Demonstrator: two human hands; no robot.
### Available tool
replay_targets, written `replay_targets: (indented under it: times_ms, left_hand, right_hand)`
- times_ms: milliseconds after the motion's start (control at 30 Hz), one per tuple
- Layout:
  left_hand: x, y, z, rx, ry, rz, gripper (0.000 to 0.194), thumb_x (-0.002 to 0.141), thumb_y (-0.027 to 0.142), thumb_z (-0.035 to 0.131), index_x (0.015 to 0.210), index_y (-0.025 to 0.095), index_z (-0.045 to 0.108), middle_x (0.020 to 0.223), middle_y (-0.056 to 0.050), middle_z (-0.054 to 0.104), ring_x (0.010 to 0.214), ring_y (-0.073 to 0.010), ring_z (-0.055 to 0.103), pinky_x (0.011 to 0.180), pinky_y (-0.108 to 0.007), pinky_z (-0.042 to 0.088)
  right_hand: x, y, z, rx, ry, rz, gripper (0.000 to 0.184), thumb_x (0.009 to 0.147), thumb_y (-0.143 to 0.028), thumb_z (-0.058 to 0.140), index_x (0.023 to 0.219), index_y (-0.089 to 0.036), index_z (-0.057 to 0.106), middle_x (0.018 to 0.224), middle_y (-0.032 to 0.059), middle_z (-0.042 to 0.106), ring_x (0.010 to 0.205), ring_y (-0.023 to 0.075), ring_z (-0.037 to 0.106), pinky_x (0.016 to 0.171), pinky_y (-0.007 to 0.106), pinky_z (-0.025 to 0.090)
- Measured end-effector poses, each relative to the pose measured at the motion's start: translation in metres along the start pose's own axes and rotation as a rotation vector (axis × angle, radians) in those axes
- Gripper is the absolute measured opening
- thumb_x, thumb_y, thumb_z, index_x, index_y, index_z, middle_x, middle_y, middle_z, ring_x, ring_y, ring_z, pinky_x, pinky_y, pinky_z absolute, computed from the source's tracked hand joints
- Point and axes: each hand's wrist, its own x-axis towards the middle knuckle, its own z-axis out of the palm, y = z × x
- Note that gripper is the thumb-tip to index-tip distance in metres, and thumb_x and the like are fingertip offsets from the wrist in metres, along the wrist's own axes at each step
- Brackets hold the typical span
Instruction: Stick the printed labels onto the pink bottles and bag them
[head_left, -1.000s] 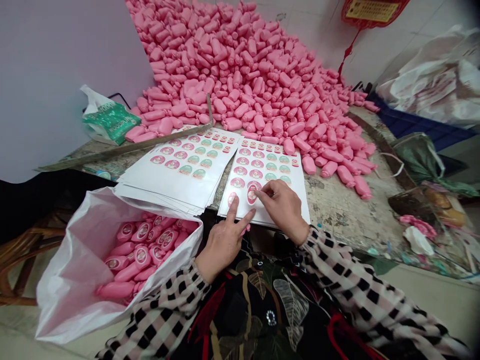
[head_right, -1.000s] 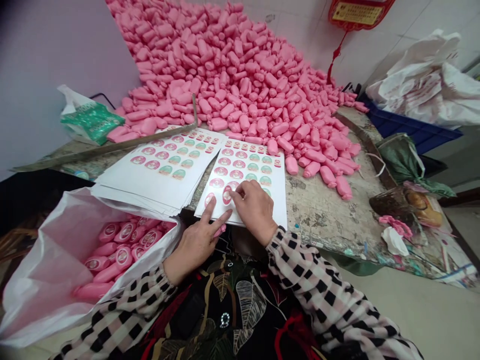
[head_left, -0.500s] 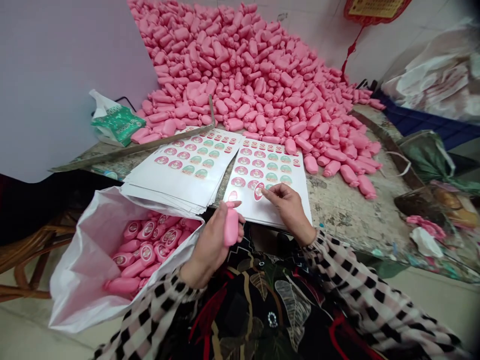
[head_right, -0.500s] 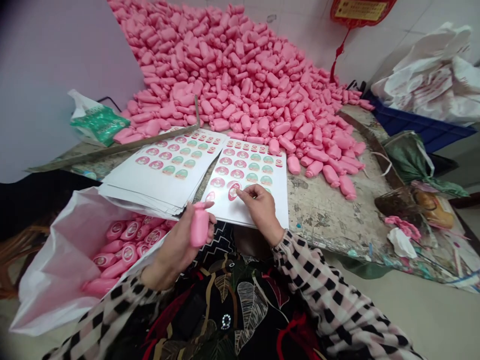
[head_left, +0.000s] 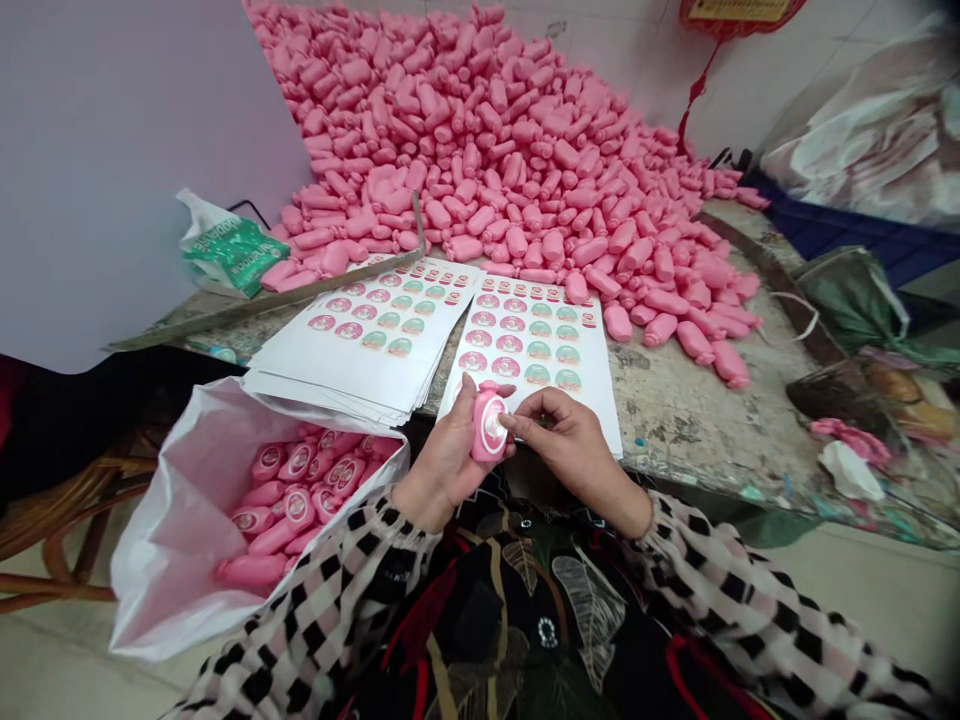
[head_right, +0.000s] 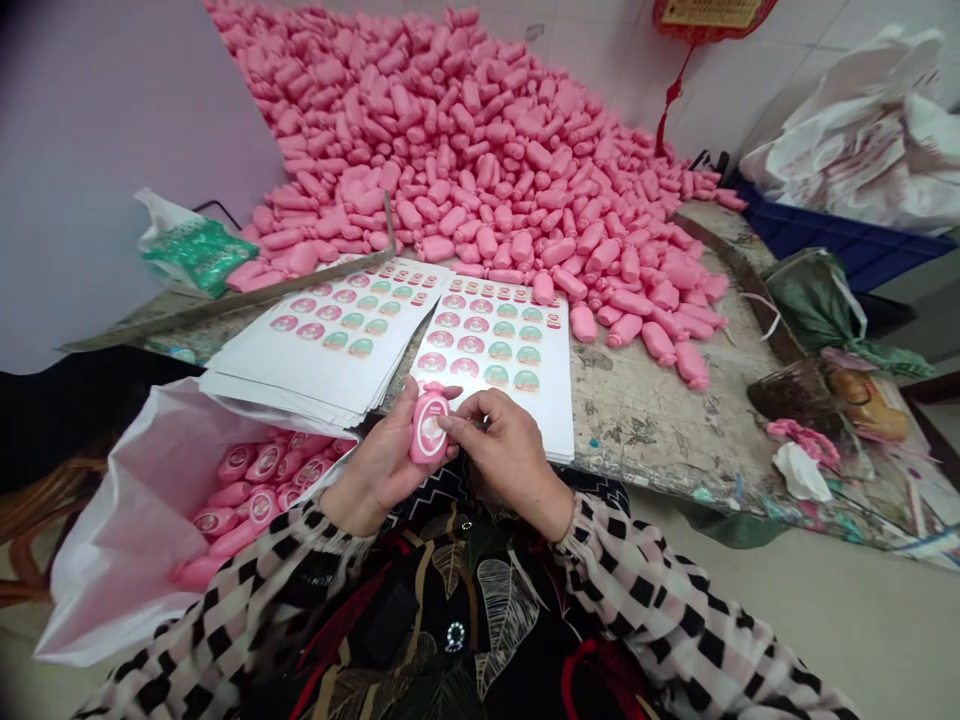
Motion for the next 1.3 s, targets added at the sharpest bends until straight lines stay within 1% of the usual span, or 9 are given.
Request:
replay_targets:
  times_ms: [400,567,700,800,967,1067,1167,1233,1300]
  left_hand:
    - [0.001,-0.001,0.002,0.021,-0.022,0.042,0.056,0.082,0.062,0.045,0.103,0.012,0.061,0.068,-0.002,0.054,0.055,-0.0097,0.054,0.049,-0.020,0.047]
    - [-0.002,0.001,0.004,0.064,-0.066,0.020,0.052,0.085,0.059,0.043,0.103,0.014,0.059,0.073,-0.003,0.055,0.059,-0.0103,0.056,0.052,-0.022,0.049]
    - [-0.011,0.009,-0.001,0.252,-0.138,-0.078,0.039,0.083,0.043,0.058,0.114,0.019,0.051,0.080,-0.003,0.059,0.063,-0.0129,0.061,0.059,-0.028,0.053]
    - [-0.016,0.014,-0.006,0.345,-0.191,-0.140,0.045,0.079,0.027,0.066,0.118,0.022,0.045,0.083,-0.003,0.061,0.068,-0.0157,0.064,0.065,-0.033,0.054]
    - [-0.017,0.011,-0.007,0.254,-0.216,-0.170,0.038,0.071,0.011,0.069,0.102,0.020,0.050,0.081,0.000,0.060,0.068,-0.0139,0.064,0.067,-0.030,0.054]
    - [-0.015,0.010,-0.008,0.188,-0.206,-0.177,0.029,0.070,0.009,0.067,0.095,0.016,0.054,0.083,-0.003,0.062,0.069,-0.0135,0.063,0.067,-0.028,0.054]
    - [-0.014,0.009,-0.006,0.188,-0.184,-0.173,0.021,0.072,0.011,0.066,0.091,0.013,0.056,0.087,-0.007,0.064,0.070,-0.0136,0.064,0.069,-0.029,0.054]
    - [-0.014,0.006,-0.002,0.227,-0.184,-0.182,0.019,0.072,0.011,0.066,0.088,0.012,0.057,0.082,-0.006,0.064,0.069,-0.0145,0.064,0.070,-0.030,0.054]
    - [-0.014,-0.001,0.003,0.288,-0.198,-0.207,0.021,0.071,0.011,0.066,0.089,0.012,0.056,0.074,-0.004,0.062,0.066,-0.0151,0.064,0.068,-0.031,0.055]
  right_hand:
    - [0.000,0.003,0.002,-0.117,-0.012,-0.040,0.021,0.078,-0.042,0.062,0.074,-0.022,0.061,0.075,0.0004,0.064,0.070,0.0153,0.057,0.064,0.028,0.043]
    - [0.001,0.000,-0.003,-0.169,-0.043,-0.069,0.019,0.081,-0.040,0.061,0.075,-0.021,0.060,0.077,-0.0008,0.063,0.071,0.0138,0.056,0.066,0.026,0.041]
    - [0.000,-0.003,-0.010,-0.261,-0.097,-0.123,0.016,0.083,-0.036,0.059,0.077,-0.021,0.060,0.079,-0.0006,0.062,0.076,0.0139,0.056,0.068,0.026,0.040]
    - [-0.002,-0.005,-0.015,-0.312,-0.170,-0.161,0.014,0.085,-0.033,0.056,0.079,-0.021,0.060,0.080,-0.0010,0.061,0.076,0.0131,0.056,0.067,0.025,0.039]
    - [-0.001,-0.003,-0.022,-0.281,-0.227,-0.139,0.019,0.086,-0.039,0.054,0.084,-0.022,0.062,0.080,-0.0015,0.063,0.073,0.0129,0.056,0.066,0.025,0.039]
    - [0.004,0.000,-0.030,-0.246,-0.188,-0.100,0.020,0.085,-0.041,0.055,0.082,-0.022,0.061,0.078,-0.0017,0.062,0.071,0.0127,0.054,0.064,0.025,0.038]
    - [0.009,0.001,-0.036,-0.228,-0.069,-0.062,0.022,0.084,-0.043,0.056,0.082,-0.022,0.060,0.077,-0.0012,0.061,0.070,0.0127,0.053,0.063,0.025,0.038]
    - [0.009,-0.003,-0.033,-0.215,-0.010,-0.054,0.026,0.079,-0.047,0.061,0.089,-0.023,0.060,0.081,-0.0011,0.061,0.071,0.0132,0.053,0.063,0.025,0.038]
    - [0.006,-0.006,-0.025,-0.211,-0.012,-0.067,0.036,0.073,-0.051,0.066,0.096,-0.024,0.059,0.085,-0.0012,0.061,0.073,0.0138,0.053,0.063,0.025,0.039]
